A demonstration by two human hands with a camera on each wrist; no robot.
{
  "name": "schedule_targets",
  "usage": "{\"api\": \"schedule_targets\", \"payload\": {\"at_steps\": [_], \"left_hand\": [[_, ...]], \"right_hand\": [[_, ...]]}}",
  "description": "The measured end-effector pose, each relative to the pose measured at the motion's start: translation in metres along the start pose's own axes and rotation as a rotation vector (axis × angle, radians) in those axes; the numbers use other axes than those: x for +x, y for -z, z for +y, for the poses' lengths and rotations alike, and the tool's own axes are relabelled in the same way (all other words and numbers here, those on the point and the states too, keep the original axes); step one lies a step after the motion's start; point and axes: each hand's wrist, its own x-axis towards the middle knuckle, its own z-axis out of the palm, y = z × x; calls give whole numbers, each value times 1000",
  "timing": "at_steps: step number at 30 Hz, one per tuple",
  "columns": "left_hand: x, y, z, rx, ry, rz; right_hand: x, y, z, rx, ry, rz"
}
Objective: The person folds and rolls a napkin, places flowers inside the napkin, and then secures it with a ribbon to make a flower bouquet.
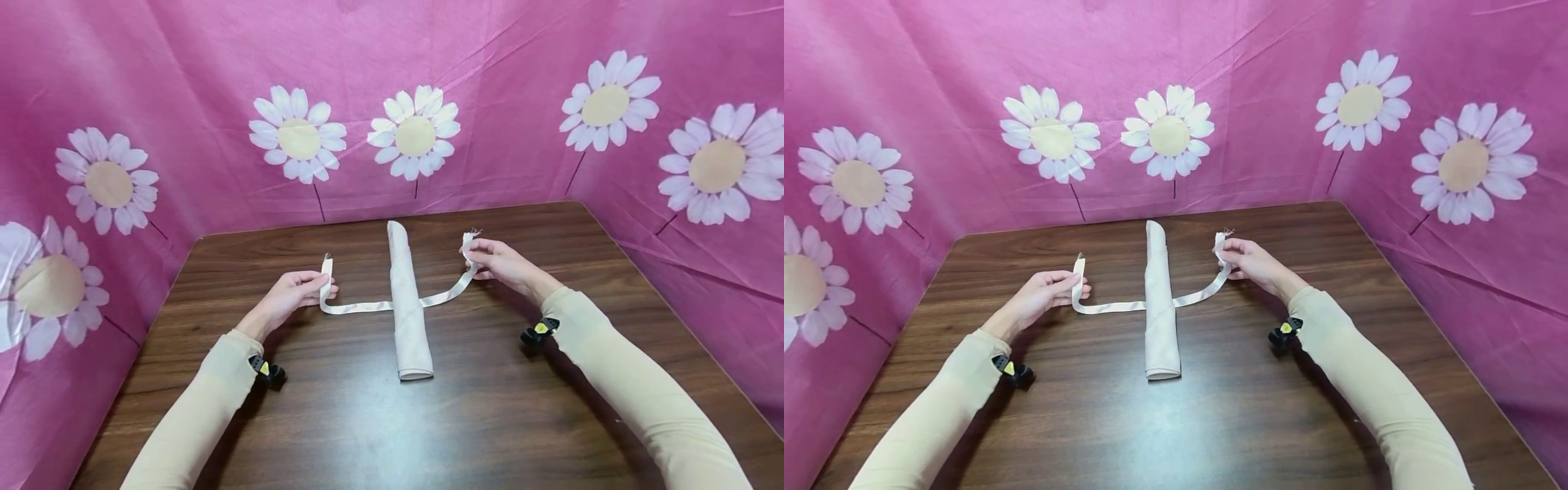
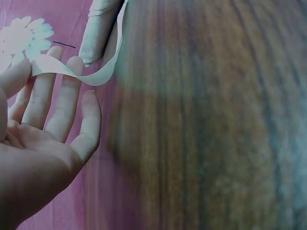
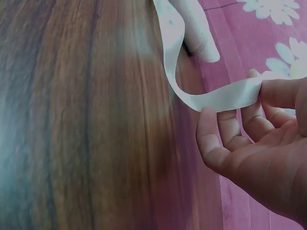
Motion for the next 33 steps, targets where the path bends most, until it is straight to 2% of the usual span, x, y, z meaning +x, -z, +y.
{"api": "schedule_targets", "payload": {"at_steps": [10, 17, 23, 27, 33], "left_hand": [[8, -8, 5, 39, -12, -16], [8, -12, 6, 33, -4, -31], [13, -19, 3, -17, 13, -70], [19, -25, 1, -29, -1, -85], [26, -35, 6, -37, -18, -96]], "right_hand": [[5, -9, 1, -24, -4, 20], [8, -20, 2, 27, 15, -62], [10, -34, 2, 35, -49, -85], [12, -43, -1, 61, -51, -120], [15, -51, -5, 16, -38, -132]]}}
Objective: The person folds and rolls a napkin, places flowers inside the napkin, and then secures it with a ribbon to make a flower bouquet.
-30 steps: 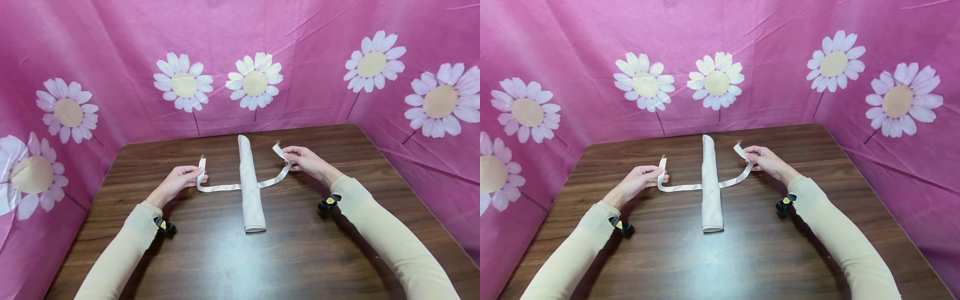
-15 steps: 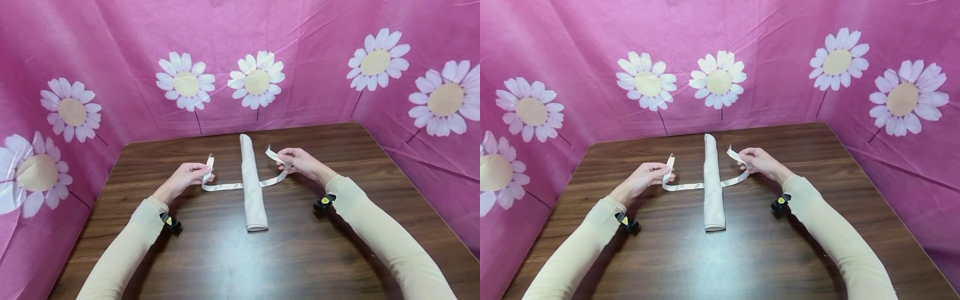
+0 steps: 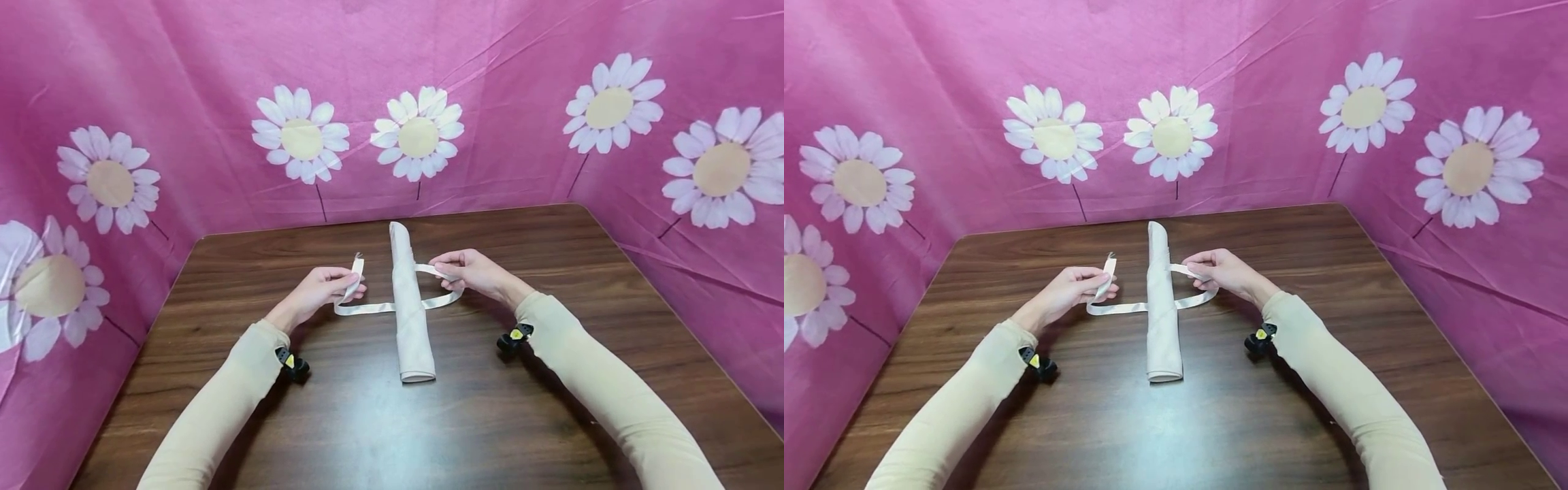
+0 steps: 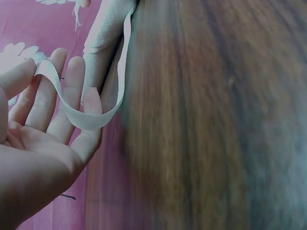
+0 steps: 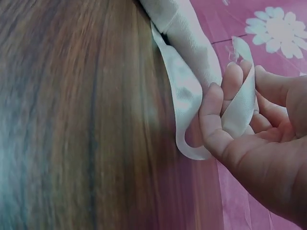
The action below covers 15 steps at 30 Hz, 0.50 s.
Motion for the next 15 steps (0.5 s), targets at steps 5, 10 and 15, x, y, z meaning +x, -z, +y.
{"api": "schedule_targets", "payload": {"at_steps": [5, 10, 15], "left_hand": [[5, -7, 2, -2, 6, -11], [9, -13, 0, -13, 13, -21], [12, -17, 2, -25, 14, -38]], "right_hand": [[3, -4, 1, -44, -8, 18], [5, -10, 0, -51, -9, 2], [9, -14, -2, -55, -23, 9]]}}
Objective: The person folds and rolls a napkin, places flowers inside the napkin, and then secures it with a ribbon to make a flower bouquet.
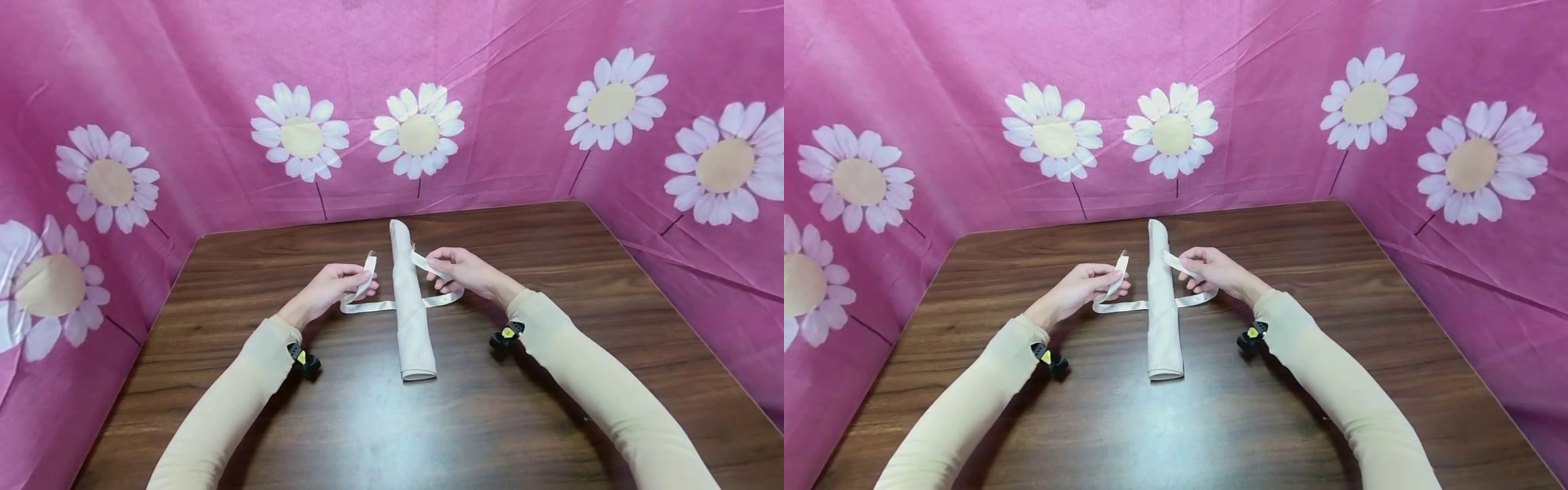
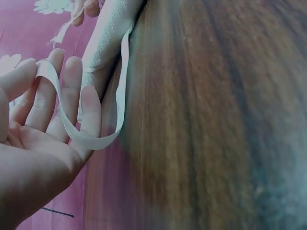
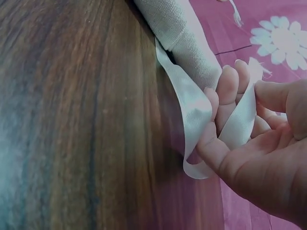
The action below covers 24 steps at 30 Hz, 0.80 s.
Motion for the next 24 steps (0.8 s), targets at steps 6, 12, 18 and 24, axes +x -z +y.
{"api": "schedule_targets", "payload": {"at_steps": [6, 12, 18, 24], "left_hand": [[5, -2, 5, 2, 9, -5], [8, -6, 11, 8, 25, 1], [12, -10, 13, -18, 46, -4], [14, -14, 14, -45, 50, 4]], "right_hand": [[4, -4, -6, -1, 1, 3], [6, -7, -10, 15, 19, -15], [8, -10, -14, 12, 48, -29], [7, -11, -20, -14, 47, -22]]}}
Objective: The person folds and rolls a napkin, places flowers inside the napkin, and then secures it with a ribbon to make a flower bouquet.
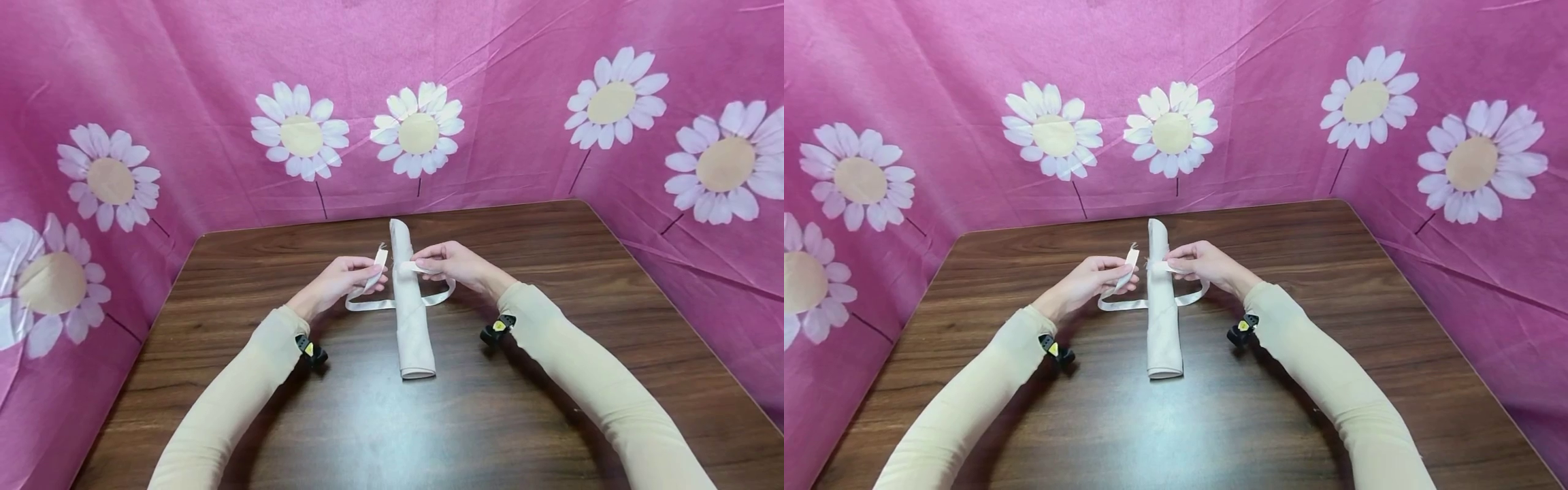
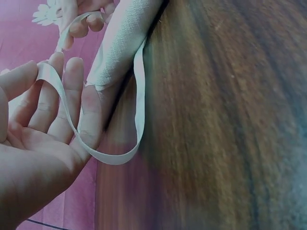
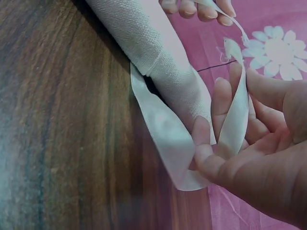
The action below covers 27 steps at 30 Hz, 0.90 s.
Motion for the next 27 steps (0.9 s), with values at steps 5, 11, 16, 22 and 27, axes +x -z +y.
{"api": "schedule_targets", "payload": {"at_steps": [5, 11, 16, 22, 27], "left_hand": [[1, -4, 3, 20, -27, -9], [3, -9, 3, 19, -27, -17], [4, -12, 3, 16, -49, -21], [8, -15, 1, -21, -47, -46], [11, -18, 1, -14, -23, -11]], "right_hand": [[-1, 1, -1, -9, -17, 31], [2, -4, 2, 40, -21, 43], [5, -9, 1, 68, -18, 53], [5, -14, 0, 97, 7, 43], [7, -16, 2, 139, 13, 27]]}}
